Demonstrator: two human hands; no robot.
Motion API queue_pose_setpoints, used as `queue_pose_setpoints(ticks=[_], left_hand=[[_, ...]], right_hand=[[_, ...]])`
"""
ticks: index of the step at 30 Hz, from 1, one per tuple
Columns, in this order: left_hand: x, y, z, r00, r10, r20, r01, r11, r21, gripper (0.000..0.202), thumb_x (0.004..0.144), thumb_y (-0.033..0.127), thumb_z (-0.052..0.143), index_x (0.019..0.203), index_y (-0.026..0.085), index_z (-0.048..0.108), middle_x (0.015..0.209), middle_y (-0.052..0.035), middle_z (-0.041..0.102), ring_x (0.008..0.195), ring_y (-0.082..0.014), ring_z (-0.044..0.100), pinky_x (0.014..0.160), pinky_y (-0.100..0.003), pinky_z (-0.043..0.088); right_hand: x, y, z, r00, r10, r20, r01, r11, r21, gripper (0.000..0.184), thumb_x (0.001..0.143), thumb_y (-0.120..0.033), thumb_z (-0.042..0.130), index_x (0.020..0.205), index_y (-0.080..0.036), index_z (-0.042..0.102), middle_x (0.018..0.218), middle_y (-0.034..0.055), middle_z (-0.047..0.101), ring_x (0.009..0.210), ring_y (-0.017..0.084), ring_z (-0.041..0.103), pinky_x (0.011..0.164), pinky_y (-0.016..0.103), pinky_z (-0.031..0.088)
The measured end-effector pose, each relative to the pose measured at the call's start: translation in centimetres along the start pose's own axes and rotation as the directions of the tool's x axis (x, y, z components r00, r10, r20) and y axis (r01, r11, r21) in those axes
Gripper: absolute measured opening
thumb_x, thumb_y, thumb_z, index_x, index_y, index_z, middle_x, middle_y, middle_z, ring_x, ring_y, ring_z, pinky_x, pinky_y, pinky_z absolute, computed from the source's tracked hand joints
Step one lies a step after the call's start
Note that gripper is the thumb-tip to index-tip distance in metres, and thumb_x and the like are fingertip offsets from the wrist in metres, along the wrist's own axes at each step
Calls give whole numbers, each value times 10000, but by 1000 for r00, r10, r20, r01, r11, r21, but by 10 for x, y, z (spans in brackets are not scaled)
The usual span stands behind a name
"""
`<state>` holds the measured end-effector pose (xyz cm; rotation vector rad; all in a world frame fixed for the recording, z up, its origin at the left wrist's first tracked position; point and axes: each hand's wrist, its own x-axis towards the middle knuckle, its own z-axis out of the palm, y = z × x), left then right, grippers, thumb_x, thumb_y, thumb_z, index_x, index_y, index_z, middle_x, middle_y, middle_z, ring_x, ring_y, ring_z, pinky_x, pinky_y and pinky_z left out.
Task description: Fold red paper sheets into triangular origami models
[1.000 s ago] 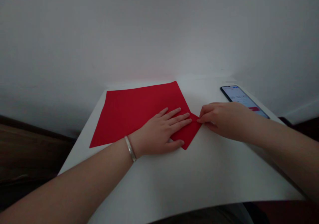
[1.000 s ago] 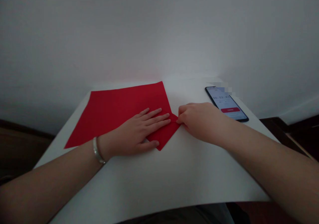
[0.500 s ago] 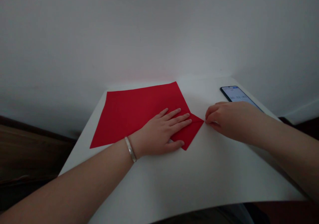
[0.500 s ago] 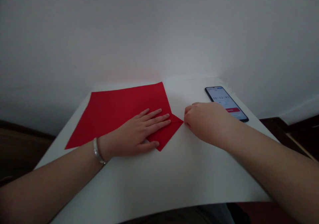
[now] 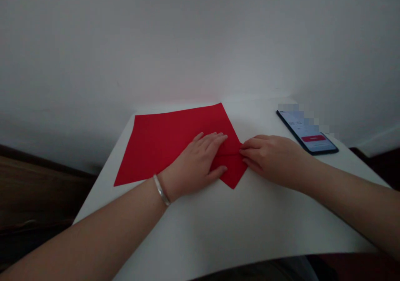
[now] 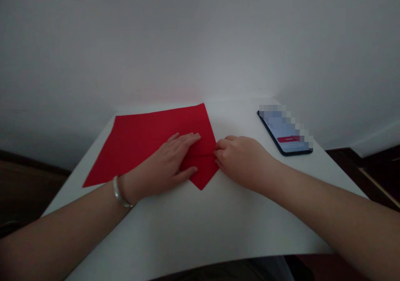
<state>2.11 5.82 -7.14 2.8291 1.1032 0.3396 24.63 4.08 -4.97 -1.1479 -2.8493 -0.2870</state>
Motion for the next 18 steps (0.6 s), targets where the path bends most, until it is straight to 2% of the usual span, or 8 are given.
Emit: queue_pose_setpoints(ticks=[3, 5, 7, 12, 16, 18], left_hand=[[-3, -1, -11, 975, -191, -111, 209, 963, 173, 468, 862, 409, 537, 1243, 139, 551, 1241, -138, 574, 1137, -306, 512, 984, -469, 382], [-5, -2, -19, 961, -260, -98, 277, 923, 265, 323, 839, 447, 562, 1005, 194, 672, 1065, -107, 631, 981, -311, 556, 852, -471, 421], [-6, -4, -25, 955, -293, -54, 296, 910, 290, 264, 823, 455, 580, 886, 222, 686, 962, -78, 649, 908, -290, 569, 797, -440, 417], [-5, -15, -29, 913, -402, 73, 384, 905, 180, 243, 783, 462, 598, 817, 231, 664, 857, -41, 681, 818, -257, 607, 706, -369, 400], [-2, -17, -26, 912, -402, 78, 394, 914, 101, 197, 784, 419, 598, 749, 231, 644, 773, -9, 672, 719, -214, 600, 635, -331, 364], [-2, -14, -24, 929, -364, 61, 358, 929, 93, 185, 804, 396, 586, 749, 230, 648, 761, -4, 669, 710, -206, 593, 626, -327, 352]], right_hand=[[0, 2, 1, 999, 30, 23, -30, 1000, -4, 250, 901, -189, 497, 893, -158, 745, 984, 111, 713, 865, 222, 656, 776, 367, 523], [1, 3, 2, 998, 59, 25, -60, 998, 19, 258, 907, -201, 489, 889, -166, 744, 982, 98, 711, 861, 216, 655, 782, 363, 521], [1, 4, 2, 997, 80, 19, -81, 996, 34, 258, 908, -209, 488, 879, -176, 742, 979, 89, 710, 863, 211, 653, 782, 356, 518], [2, 3, 3, 992, 126, 20, -127, 990, 62, 250, 910, -233, 483, 881, -177, 725, 981, 87, 702, 885, 218, 647, 797, 365, 515], [4, 4, 7, 970, 239, -54, -226, 958, 175, 262, 888, -278, 517, 1073, -154, 654, 1118, 109, 664, 989, 241, 620, 871, 399, 498], [6, 6, 12, 953, 281, -116, -247, 938, 244, 401, 848, -291, 571, 1221, -144, 562, 1202, 127, 626, 1056, 254, 591, 912, 419, 475]])
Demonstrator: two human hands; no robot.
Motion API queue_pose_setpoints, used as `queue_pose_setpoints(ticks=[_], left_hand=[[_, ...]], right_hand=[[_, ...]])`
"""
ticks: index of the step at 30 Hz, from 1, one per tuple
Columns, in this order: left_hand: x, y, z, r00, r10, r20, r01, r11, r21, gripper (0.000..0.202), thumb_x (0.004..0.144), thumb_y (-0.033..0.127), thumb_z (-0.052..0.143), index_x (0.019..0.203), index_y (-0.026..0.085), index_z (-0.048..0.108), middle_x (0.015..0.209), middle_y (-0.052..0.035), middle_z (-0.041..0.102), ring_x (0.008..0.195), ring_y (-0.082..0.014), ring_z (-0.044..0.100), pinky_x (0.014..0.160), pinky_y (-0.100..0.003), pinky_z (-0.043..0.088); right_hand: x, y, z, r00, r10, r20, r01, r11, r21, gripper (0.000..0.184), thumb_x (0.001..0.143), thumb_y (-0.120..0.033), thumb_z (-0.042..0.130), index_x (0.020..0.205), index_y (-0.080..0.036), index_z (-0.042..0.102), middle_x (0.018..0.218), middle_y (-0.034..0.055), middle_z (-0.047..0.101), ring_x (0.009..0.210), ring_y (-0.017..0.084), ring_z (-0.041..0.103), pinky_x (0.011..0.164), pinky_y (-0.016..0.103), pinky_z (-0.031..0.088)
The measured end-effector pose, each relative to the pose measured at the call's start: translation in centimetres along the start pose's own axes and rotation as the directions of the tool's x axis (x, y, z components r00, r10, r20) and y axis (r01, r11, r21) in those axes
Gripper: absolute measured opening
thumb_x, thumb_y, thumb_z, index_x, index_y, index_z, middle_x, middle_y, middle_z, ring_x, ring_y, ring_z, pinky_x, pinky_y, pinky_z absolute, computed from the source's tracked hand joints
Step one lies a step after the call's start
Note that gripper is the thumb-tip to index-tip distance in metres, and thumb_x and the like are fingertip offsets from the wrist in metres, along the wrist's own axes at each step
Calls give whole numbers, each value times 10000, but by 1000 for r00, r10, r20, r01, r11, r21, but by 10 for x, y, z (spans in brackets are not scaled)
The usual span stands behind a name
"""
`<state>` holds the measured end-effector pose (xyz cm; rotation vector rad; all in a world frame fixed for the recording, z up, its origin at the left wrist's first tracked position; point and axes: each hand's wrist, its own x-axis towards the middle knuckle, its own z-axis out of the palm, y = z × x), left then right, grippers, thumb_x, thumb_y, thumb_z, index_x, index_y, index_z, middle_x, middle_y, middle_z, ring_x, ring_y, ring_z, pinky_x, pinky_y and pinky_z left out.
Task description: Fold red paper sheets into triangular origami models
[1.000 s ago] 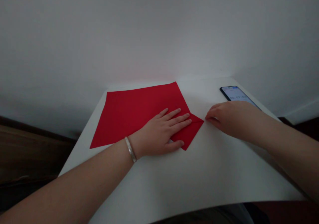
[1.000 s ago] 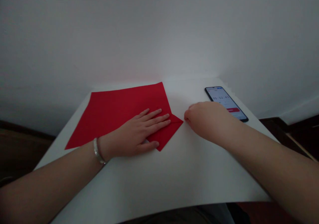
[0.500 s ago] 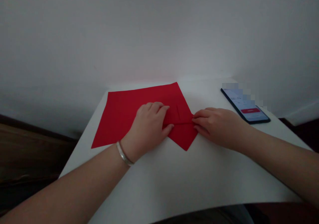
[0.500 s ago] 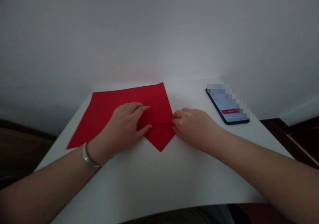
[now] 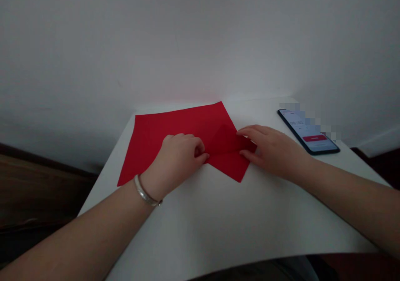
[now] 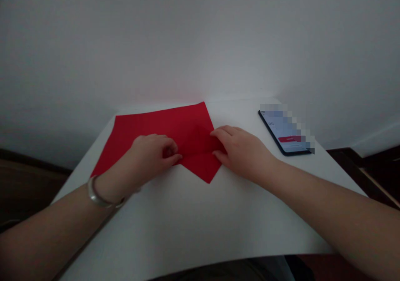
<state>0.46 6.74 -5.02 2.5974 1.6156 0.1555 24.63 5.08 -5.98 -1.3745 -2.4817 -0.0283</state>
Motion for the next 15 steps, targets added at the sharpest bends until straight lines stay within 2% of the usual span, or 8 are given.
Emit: queue_pose_setpoints(ticks=[3, 5, 7, 10, 12, 15], left_hand=[[-1, 4, 3, 996, 81, -25, -81, 997, -15, 187, 837, 384, 576, 775, 230, 661, 774, -5, 671, 735, -204, 586, 629, -321, 347], [-2, 6, 6, 991, 123, -47, -125, 992, -33, 186, 854, 377, 573, 805, 229, 673, 798, -8, 675, 755, -199, 583, 649, -319, 357], [-3, 7, 9, 987, 150, -59, -153, 987, -56, 186, 868, 367, 568, 831, 223, 681, 819, -11, 680, 762, -191, 582, 671, -318, 369], [-4, 8, 11, 986, 155, -60, -159, 984, -75, 206, 887, 355, 548, 842, 207, 684, 830, -18, 682, 765, -183, 584, 688, -315, 383], [-4, 8, 10, 989, 135, -52, -138, 989, -61, 227, 893, 361, 535, 835, 202, 686, 824, -23, 684, 760, -184, 587, 687, -317, 384], [-4, 8, 8, 994, 103, -33, -103, 995, -14, 269, 897, 393, 516, 814, 199, 683, 813, -30, 686, 752, -196, 595, 673, -326, 374]], right_hand=[[5, 4, 6, 998, 51, -41, -46, 993, 112, 643, 784, -306, 640, 1370, -163, 417, 1204, 129, 623, 1042, 260, 590, 878, 420, 478], [8, 6, 9, 992, 126, -14, -120, 968, 222, 688, 766, -317, 656, 1389, -200, 388, 1102, 100, 667, 931, 234, 627, 794, 378, 496], [12, 8, 11, 980, 198, 38, -199, 928, 314, 575, 763, -338, 656, 1298, -220, 481, 950, 56, 700, 787, 198, 639, 699, 328, 490], [15, 11, 14, 970, 216, 110, -241, 909, 339, 242, 781, -400, 619, 930, -210, 634, 738, 11, 675, 628, 166, 588, 571, 284, 427], [16, 12, 16, 967, 213, 136, -248, 910, 333, 221, 794, -424, 593, 763, -206, 618, 650, -4, 636, 573, 151, 546, 525, 271, 379], [17, 11, 16, 964, 232, 131, -263, 911, 318, 230, 801, -429, 580, 747, -206, 605, 627, -10, 619, 555, 144, 523, 513, 265, 350]])
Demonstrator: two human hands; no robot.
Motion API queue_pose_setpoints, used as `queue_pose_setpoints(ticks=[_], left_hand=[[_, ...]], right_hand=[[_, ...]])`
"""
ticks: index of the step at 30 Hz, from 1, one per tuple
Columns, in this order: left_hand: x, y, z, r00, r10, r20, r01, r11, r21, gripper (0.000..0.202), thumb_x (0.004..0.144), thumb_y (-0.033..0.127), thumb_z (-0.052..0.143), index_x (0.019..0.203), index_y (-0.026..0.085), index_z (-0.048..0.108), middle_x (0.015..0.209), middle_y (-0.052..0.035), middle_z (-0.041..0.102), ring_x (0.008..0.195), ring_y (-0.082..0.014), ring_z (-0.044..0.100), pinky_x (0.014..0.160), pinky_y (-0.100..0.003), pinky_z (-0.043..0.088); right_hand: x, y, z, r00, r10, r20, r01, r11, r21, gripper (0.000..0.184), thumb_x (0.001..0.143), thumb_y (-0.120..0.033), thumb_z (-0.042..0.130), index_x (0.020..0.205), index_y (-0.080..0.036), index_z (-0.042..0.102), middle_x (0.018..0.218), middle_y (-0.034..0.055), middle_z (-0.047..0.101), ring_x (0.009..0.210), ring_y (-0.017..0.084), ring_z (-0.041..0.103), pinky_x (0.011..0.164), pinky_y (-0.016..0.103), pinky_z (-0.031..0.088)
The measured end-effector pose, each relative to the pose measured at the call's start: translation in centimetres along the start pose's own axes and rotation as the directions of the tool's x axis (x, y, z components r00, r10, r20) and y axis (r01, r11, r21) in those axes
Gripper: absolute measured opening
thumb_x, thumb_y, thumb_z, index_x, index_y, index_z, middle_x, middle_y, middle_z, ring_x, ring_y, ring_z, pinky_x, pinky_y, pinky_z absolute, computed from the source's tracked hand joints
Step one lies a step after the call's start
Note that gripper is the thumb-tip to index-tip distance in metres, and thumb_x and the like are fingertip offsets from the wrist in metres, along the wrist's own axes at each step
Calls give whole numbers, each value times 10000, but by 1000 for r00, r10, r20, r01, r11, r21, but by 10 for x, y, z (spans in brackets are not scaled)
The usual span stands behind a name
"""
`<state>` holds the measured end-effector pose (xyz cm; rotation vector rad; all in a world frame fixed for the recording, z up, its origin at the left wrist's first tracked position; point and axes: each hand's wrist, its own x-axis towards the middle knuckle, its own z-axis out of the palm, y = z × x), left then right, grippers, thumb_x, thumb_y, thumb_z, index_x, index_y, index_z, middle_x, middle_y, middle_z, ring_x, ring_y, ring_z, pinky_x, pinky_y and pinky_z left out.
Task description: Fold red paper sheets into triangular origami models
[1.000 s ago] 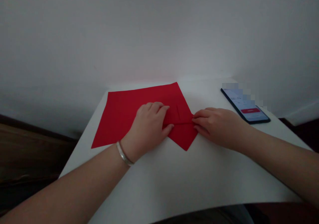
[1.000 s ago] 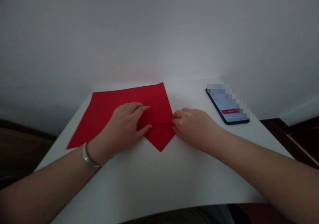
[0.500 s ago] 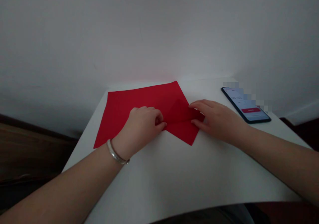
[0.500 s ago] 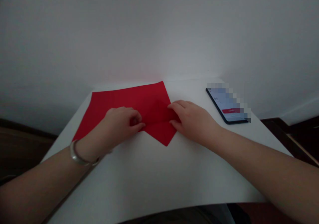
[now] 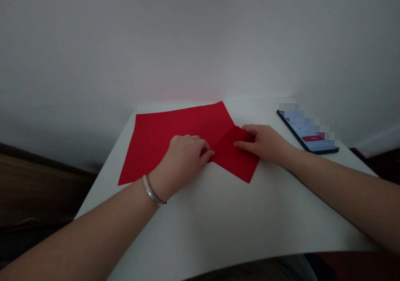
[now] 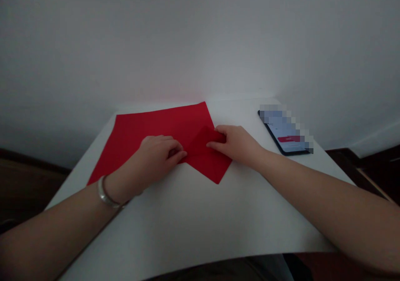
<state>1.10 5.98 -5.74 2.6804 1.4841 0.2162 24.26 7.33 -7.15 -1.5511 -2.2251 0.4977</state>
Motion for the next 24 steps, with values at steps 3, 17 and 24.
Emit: queue_pose_setpoints(ticks=[3, 17, 24], left_hand=[[0, 1, 0, 1000, -17, 19, 16, 998, 58, 296, 915, 386, 480, 806, 193, 675, 812, -39, 689, 768, -214, 608, 677, -340, 372], [-5, 3, -5, 994, 78, -75, -47, 936, 349, 244, 925, 256, 423, 806, 161, 614, 774, -102, 655, 747, -281, 614, 681, -419, 415], [-10, 17, -9, 954, 271, -127, -244, 950, 193, 363, 951, 256, 405, 1255, 111, 538, 1245, -127, 605, 1145, -256, 550, 988, -405, 413]], right_hand=[[0, -4, 0, 1000, 2, -20, -3, 998, -64, 226, 814, -423, 559, 762, -207, 601, 656, 7, 628, 569, 151, 525, 515, 267, 340], [0, -12, 3, 997, -71, -13, 65, 969, -240, 203, 869, -366, 502, 853, -182, 587, 794, 68, 660, 690, 197, 578, 612, 302, 387], [6, -6, 6, 991, -121, -50, 109, 972, -207, 146, 847, -318, 531, 825, -182, 579, 802, 67, 640, 720, 196, 568, 623, 302, 389]])
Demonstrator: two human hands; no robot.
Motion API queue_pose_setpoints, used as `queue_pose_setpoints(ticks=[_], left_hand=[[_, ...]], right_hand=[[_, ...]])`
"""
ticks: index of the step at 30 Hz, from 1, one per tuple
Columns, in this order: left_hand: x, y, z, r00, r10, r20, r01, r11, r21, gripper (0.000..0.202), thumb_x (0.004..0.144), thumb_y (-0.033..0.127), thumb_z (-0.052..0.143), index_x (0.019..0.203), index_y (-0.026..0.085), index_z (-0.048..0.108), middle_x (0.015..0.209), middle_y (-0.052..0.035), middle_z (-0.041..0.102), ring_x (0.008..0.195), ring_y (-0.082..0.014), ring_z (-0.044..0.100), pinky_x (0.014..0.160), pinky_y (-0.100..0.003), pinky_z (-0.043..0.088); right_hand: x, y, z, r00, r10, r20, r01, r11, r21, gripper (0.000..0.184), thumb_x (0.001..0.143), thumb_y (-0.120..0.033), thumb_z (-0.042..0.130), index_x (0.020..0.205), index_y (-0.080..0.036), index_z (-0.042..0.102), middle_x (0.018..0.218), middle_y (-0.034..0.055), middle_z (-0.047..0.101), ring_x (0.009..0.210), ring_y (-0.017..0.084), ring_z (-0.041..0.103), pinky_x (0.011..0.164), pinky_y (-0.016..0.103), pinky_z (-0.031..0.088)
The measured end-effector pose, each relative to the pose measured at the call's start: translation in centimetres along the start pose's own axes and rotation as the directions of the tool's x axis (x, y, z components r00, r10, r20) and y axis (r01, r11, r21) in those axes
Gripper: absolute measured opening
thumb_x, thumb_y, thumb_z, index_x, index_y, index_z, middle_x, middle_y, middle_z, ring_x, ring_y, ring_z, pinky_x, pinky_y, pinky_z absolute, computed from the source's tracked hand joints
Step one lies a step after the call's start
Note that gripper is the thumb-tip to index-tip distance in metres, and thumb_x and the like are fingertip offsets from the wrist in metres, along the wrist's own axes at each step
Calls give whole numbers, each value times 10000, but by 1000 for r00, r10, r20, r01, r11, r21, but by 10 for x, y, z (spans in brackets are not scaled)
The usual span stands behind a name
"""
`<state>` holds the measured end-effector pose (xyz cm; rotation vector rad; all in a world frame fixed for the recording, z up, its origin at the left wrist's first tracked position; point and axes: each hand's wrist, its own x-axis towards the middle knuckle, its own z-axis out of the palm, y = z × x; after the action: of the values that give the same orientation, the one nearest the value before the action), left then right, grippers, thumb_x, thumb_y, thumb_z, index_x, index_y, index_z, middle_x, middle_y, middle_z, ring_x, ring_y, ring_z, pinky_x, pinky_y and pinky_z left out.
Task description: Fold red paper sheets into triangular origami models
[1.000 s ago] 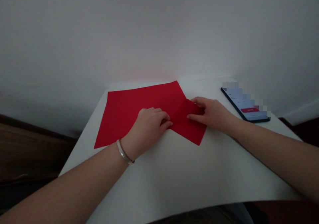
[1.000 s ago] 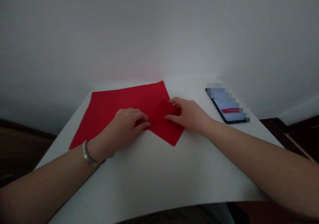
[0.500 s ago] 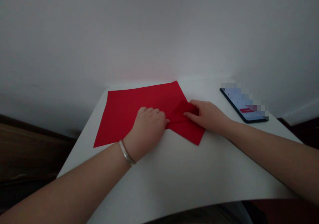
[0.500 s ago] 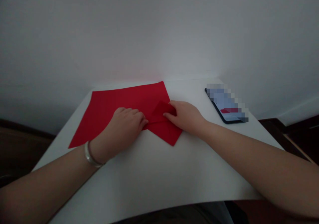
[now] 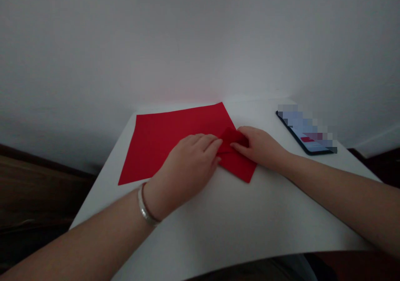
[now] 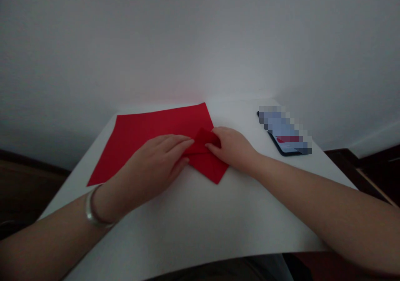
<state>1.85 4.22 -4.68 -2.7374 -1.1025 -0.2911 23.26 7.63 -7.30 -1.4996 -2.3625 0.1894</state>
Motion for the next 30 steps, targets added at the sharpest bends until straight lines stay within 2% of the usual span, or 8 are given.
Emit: queue_pose_setpoints(ticks=[1, 3, 6, 9, 12, 17, 21, 30], left_hand=[[-1, 5, 3, 999, 46, -2, -46, 998, -39, 445, 952, 304, 412, 1339, 91, 465, 1362, -138, 528, 1254, -256, 477, 1065, -411, 356], [-4, 14, 11, 990, 121, 69, -113, 988, -107, 625, 942, 456, 407, 1417, 52, 357, 1485, -164, 376, 1380, -271, 329, 1127, -420, 286], [-8, 19, 20, 974, 106, 198, -74, 984, -165, 743, 932, 558, 350, 1444, 22, 296, 1525, -189, 274, 1419, -277, 247, 1144, -419, 265], [-9, 18, 21, 962, 82, 260, -35, 983, -181, 756, 935, 560, 332, 1461, 22, 252, 1545, -186, 205, 1436, -273, 189, 1151, -414, 251], [-9, 17, 19, 960, 76, 268, -26, 982, -187, 751, 939, 552, 322, 1471, 30, 227, 1551, -177, 182, 1441, -264, 165, 1158, -411, 234], [-10, 18, 20, 960, 79, 267, -26, 980, -197, 735, 943, 549, 304, 1477, 51, 222, 1556, -167, 163, 1447, -258, 129, 1170, -414, 197], [-10, 18, 21, 962, 64, 266, -9, 979, -203, 745, 933, 564, 315, 1484, 74, 213, 1564, -157, 142, 1451, -256, 84, 1180, -419, 159], [-8, 13, 20, 965, 61, 254, -4, 975, -220, 775, 916, 610, 310, 1485, 93, 218, 1557, -144, 192, 1445, -246, 154, 1178, -410, 159]], right_hand=[[1, 1, 1, 1000, 6, -1, -6, 1000, 11, 133, 841, -308, 536, 824, -184, 581, 800, 67, 642, 725, 197, 573, 629, 303, 396], [4, 2, 3, 999, 32, 0, -32, 999, 27, 131, 834, -307, 545, 836, -183, 586, 812, 73, 651, 742, 205, 587, 650, 311, 414], [4, 3, 5, 996, 90, -12, -89, 994, 57, 209, 824, -343, 578, 940, -170, 596, 906, 99, 674, 802, 234, 611, 707, 348, 450], [3, 4, 7, 991, 126, -51, -117, 982, 148, 412, 792, -325, 627, 1165, -172, 544, 1030, 101, 671, 872, 241, 625, 765, 374, 480], [3, 5, 7, 993, 57, -102, -35, 979, 202, 539, 776, -258, 637, 1291, -196, 488, 1133, 86, 631, 964, 225, 609, 838, 369, 487], [2, 7, 8, 995, -18, -99, 32, 989, 143, 340, 814, -274, 611, 1138, -187, 665, 1007, 88, 606, 943, 214, 588, 910, 361, 470], [1, 7, 10, 993, -39, -115, 48, 996, 75, 361, 831, -290, 595, 1153, -149, 679, 1070, 129, 581, 999, 241, 563, 956, 389, 445], [-3, 8, 9, 984, -133, -122, 123, 988, -91, 367, 874, -314, 538, 1166, -145, 679, 1079, 138, 610, 979, 265, 519, 929, 430, 446]])
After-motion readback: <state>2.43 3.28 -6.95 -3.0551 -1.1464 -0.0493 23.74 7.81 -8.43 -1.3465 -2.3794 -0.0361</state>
